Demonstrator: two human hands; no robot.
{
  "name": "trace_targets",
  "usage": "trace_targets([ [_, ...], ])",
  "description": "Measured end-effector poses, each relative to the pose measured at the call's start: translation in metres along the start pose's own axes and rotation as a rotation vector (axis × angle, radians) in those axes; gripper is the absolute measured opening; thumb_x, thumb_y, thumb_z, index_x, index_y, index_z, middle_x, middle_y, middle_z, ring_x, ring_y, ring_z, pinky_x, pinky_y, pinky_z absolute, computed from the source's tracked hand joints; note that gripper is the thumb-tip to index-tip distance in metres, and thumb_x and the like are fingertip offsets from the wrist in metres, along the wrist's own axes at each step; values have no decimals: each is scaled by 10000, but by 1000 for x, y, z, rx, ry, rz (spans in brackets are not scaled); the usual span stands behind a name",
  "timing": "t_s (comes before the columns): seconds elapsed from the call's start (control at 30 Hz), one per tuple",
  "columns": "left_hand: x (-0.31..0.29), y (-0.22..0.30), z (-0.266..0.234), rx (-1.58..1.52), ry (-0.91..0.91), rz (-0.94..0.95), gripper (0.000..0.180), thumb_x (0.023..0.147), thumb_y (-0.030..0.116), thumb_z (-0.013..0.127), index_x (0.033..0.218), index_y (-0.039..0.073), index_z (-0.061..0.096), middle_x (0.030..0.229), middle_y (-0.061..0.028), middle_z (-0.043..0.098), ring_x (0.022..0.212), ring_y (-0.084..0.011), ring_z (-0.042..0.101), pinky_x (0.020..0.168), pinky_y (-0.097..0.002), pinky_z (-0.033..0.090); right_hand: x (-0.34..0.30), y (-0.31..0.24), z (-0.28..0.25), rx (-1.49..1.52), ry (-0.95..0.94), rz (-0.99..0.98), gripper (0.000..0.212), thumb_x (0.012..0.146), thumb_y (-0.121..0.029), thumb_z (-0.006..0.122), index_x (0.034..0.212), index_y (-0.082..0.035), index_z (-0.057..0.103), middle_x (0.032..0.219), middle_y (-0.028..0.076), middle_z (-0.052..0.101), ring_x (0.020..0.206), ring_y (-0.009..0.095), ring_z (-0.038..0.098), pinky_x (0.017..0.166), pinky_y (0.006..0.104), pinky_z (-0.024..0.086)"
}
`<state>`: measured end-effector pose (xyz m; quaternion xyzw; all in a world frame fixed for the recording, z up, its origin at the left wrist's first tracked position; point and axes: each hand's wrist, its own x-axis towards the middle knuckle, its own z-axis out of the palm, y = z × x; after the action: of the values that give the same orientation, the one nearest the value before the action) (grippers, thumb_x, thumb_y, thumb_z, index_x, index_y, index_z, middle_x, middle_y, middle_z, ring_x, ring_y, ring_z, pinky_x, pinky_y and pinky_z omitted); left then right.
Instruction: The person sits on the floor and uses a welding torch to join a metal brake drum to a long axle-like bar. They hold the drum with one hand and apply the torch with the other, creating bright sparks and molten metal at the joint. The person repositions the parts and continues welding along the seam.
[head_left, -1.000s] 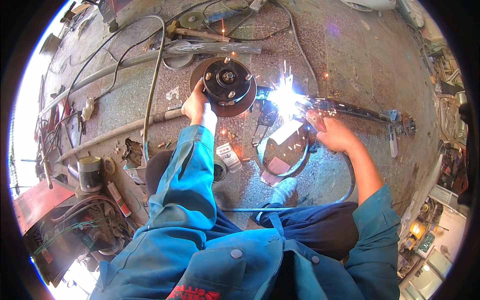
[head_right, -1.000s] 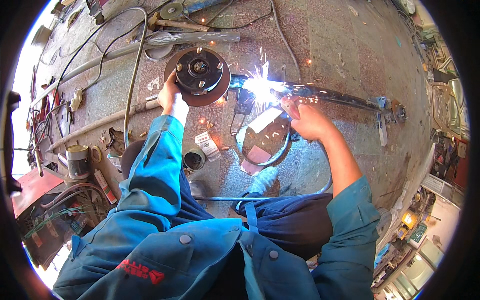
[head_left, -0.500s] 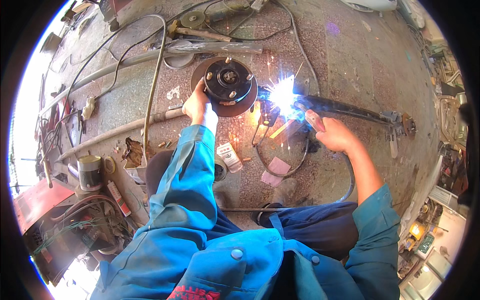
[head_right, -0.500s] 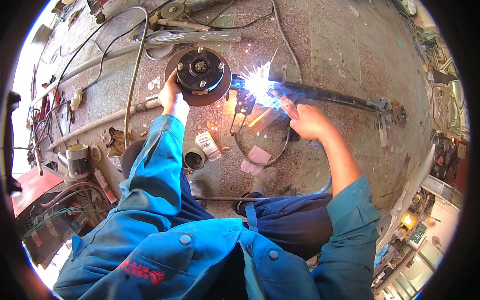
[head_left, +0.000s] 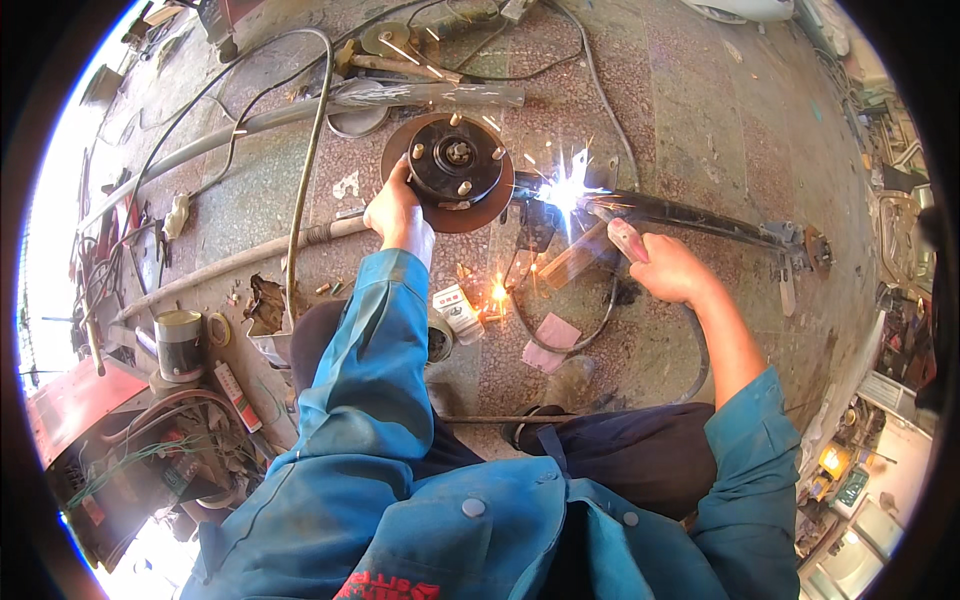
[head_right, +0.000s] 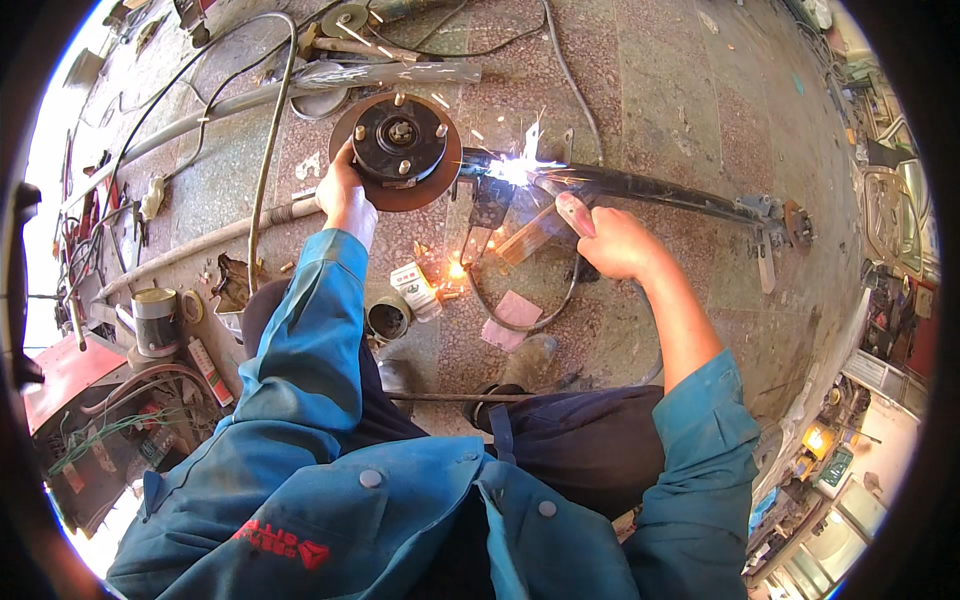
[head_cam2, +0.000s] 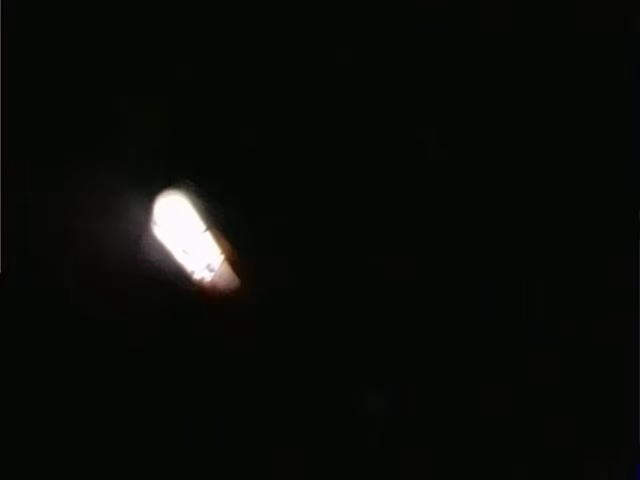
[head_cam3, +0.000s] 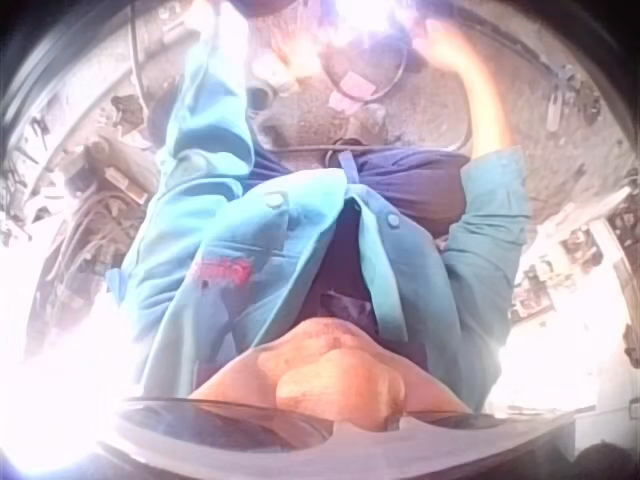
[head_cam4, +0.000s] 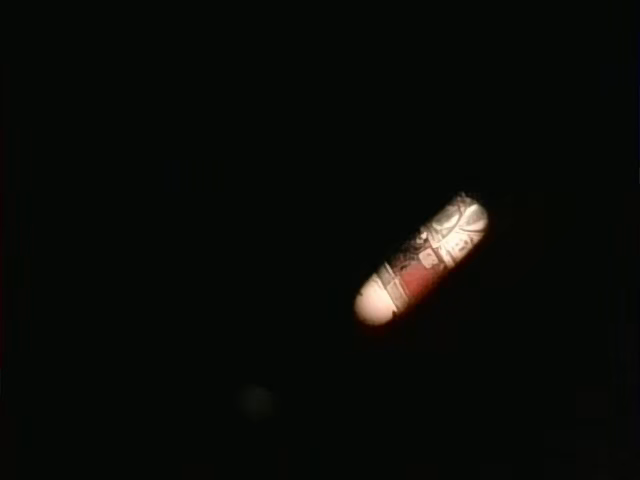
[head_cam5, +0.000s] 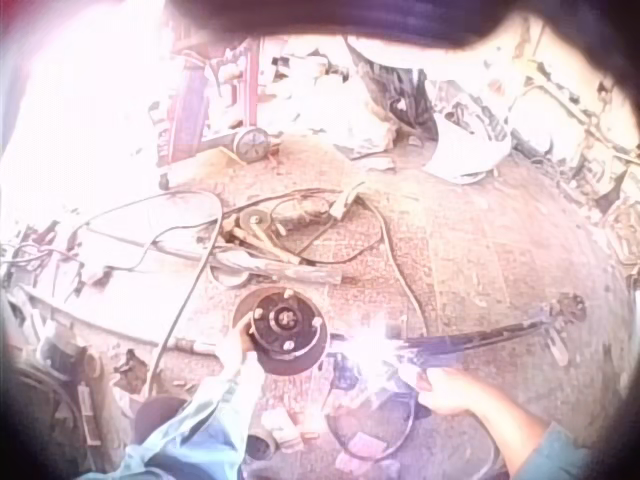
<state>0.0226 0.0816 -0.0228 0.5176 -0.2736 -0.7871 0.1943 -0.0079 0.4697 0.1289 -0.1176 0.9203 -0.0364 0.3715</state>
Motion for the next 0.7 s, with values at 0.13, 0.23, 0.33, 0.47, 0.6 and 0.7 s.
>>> trace_targets([
  [0.13, -4, -3, 3, 2, 47, -6, 512, 902, 193, 919, 1150, -197, 698, 1187, -248, 777, 948, -305, 794, 844, -435, 676, 2, 3, 1, -7, -23, 5, 397, 906, -236, 672, 1127, 93, 691, 1194, 359, 727, 1181, 505, 710, 1003, 553, 557],
  [0.23, 2, -5, 1, -10, 54, -3, 516, 904, 213, 921, 1121, -200, 700, 1194, -244, 780, 945, -296, 794, 838, -429, 675, 1, 2, 2, 4, -6, 9, 393, 904, -231, 674, 1124, 95, 691, 1193, 359, 728, 1179, 506, 710, 997, 552, 558],
  [0.33, 3, -4, 0, 54, 10, 3, 533, 952, 265, 876, 1169, -191, 706, 1220, -214, 789, 952, -266, 795, 845, -392, 665, -2, 2, 2, 21, 10, -1, 392, 904, -226, 674, 1123, 99, 689, 1185, 361, 729, 1173, 509, 712, 991, 553, 559],
  [0.47, 11, -5, -7, 177, -134, 89, 508, 1049, 344, 756, 1280, -108, 741, 1209, -158, 815, 970, -213, 796, 855, -324, 640, 2, 8, 5, 41, -4, -26, 392, 904, -220, 672, 1132, 99, 688, 1165, 362, 733, 1162, 512, 715, 992, 554, 558],
  [0.6, 41, -12, -28, 524, -226, 307, 447, 1080, 337, 701, 1307, -42, 765, 1142, -147, 831, 986, -198, 799, 856, -307, 633, 8, 15, 12, 29, 27, -49, 398, 901, -221, 675, 1140, 96, 691, 1144, 357, 740, 1142, 516, 720, 992, 554, 559],
  [0.7, -10, 3, 3, 129, -93, 30, 445, 1042, 279, 757, 1250, -114, 740, 1127, -172, 827, 961, -220, 807, 852, -337, 649, 1, 11, 4, -3, -31, -13, 403, 902, -233, 679, 1139, 93, 692, 1158, 353, 738, 1151, 511, 717, 998, 555, 556],
])
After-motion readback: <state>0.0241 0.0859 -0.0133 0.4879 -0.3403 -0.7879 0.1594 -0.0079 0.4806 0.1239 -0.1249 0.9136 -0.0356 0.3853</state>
